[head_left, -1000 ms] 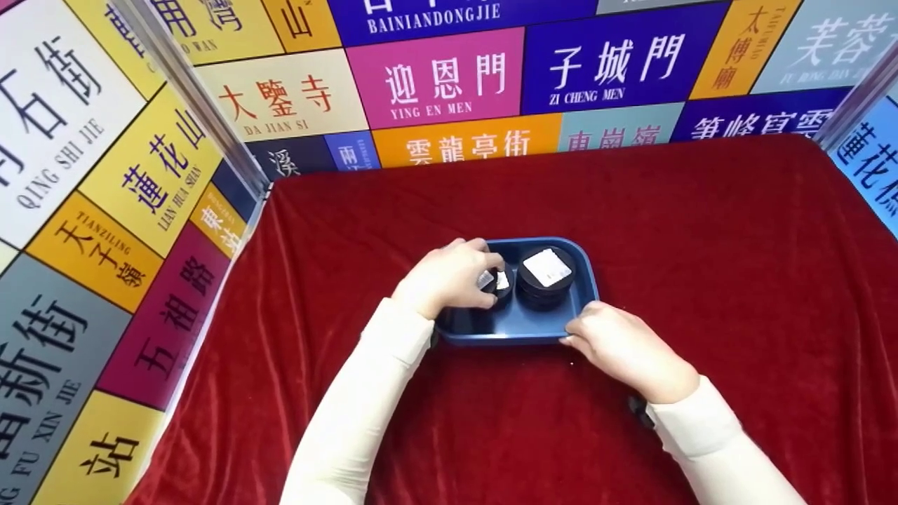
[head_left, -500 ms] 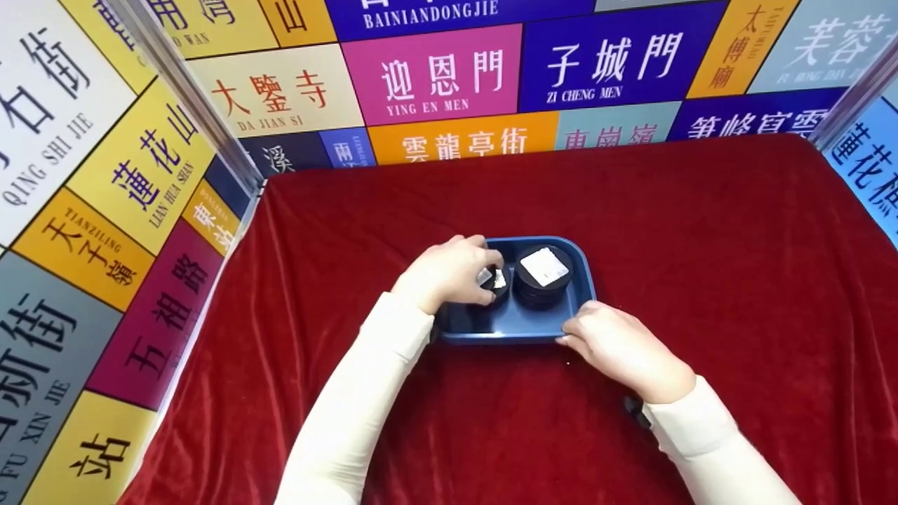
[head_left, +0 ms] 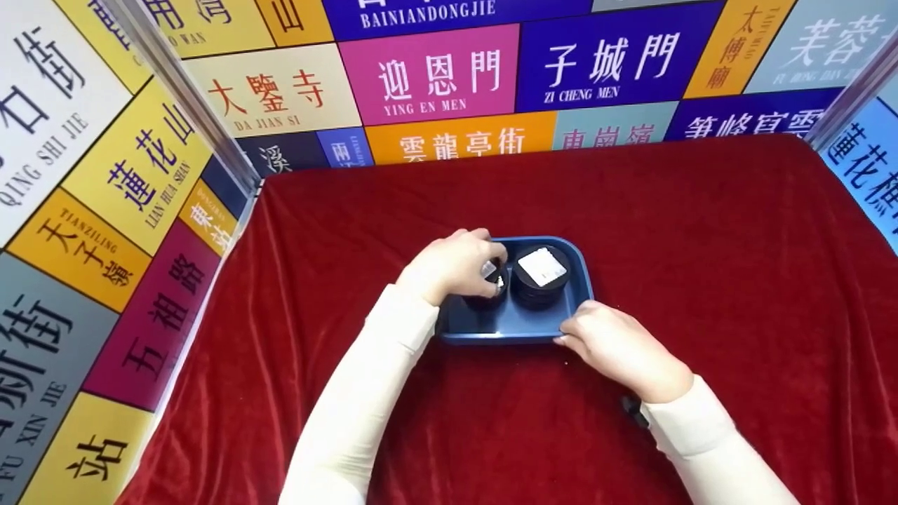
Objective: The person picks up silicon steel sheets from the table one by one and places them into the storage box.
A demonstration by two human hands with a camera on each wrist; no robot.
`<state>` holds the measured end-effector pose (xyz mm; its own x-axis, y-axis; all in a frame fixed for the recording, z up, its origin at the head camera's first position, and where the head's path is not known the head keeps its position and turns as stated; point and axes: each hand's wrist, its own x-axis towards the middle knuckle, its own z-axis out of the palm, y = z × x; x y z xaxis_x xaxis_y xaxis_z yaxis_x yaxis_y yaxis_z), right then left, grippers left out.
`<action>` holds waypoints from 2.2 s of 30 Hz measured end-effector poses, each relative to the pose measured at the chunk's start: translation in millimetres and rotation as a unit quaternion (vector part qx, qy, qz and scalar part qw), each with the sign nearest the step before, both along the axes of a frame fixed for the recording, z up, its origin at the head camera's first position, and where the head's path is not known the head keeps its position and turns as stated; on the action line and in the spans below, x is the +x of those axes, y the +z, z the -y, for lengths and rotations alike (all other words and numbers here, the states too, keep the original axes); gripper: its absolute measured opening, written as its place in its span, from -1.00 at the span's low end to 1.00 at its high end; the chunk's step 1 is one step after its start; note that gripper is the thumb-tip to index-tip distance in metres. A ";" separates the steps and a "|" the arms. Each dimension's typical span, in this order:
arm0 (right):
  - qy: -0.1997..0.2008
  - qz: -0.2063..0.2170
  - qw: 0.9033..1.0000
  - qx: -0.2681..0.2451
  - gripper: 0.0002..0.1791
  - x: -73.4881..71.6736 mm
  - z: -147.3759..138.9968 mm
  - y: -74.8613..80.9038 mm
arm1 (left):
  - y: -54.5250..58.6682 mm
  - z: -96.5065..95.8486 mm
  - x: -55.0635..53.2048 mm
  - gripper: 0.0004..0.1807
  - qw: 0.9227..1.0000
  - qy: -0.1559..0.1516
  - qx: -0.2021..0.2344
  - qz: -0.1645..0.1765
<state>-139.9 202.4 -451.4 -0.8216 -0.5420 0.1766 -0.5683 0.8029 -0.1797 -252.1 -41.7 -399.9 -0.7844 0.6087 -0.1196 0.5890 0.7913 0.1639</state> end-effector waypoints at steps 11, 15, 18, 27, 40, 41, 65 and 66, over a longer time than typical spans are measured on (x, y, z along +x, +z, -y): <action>0.002 0.001 1.000 0.001 -0.77 0.2 -0.2 0.1 | -3.1 -6.8 -6.8 -0.54 1.000 -0.004 -0.001 0.009; 0.001 0.003 1.000 0.002 -0.77 0.4 0.3 0.6 | -3.1 -9.6 -7.1 -0.53 1.000 -0.002 -0.010 0.012; 0.000 0.004 1.000 0.004 -0.77 0.4 0.6 1.0 | -3.3 -11.1 -7.6 -0.54 1.000 -0.001 -0.012 0.012; 0.001 0.002 1.000 0.008 -0.77 -0.2 1.7 1.7 | -4.3 -11.9 -7.7 -0.54 1.000 -0.003 -0.016 0.012; 0.007 0.002 1.000 0.001 -0.72 -0.7 1.0 3.0 | -6.2 -12.9 -11.2 -0.53 1.000 -0.012 -0.007 0.025; 0.009 0.002 1.000 0.000 -0.71 -0.7 0.9 3.2 | -6.3 -13.0 -11.6 -0.53 1.000 -0.012 -0.006 0.026; 0.007 0.001 1.000 -0.004 -0.74 -0.9 0.5 0.9 | -3.6 -21.9 -8.8 -0.41 0.998 0.012 -0.044 0.032; 0.008 -0.001 1.000 -0.004 -0.74 -0.9 0.5 0.8 | -3.4 -21.6 -8.6 -0.41 0.998 0.013 -0.043 0.032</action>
<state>-140.8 201.9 -450.5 -0.8124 -0.5539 0.1821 -0.5815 0.7922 -0.1851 -260.8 -20.1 -403.3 -0.7885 0.5740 -0.2207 0.5592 0.8186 0.1312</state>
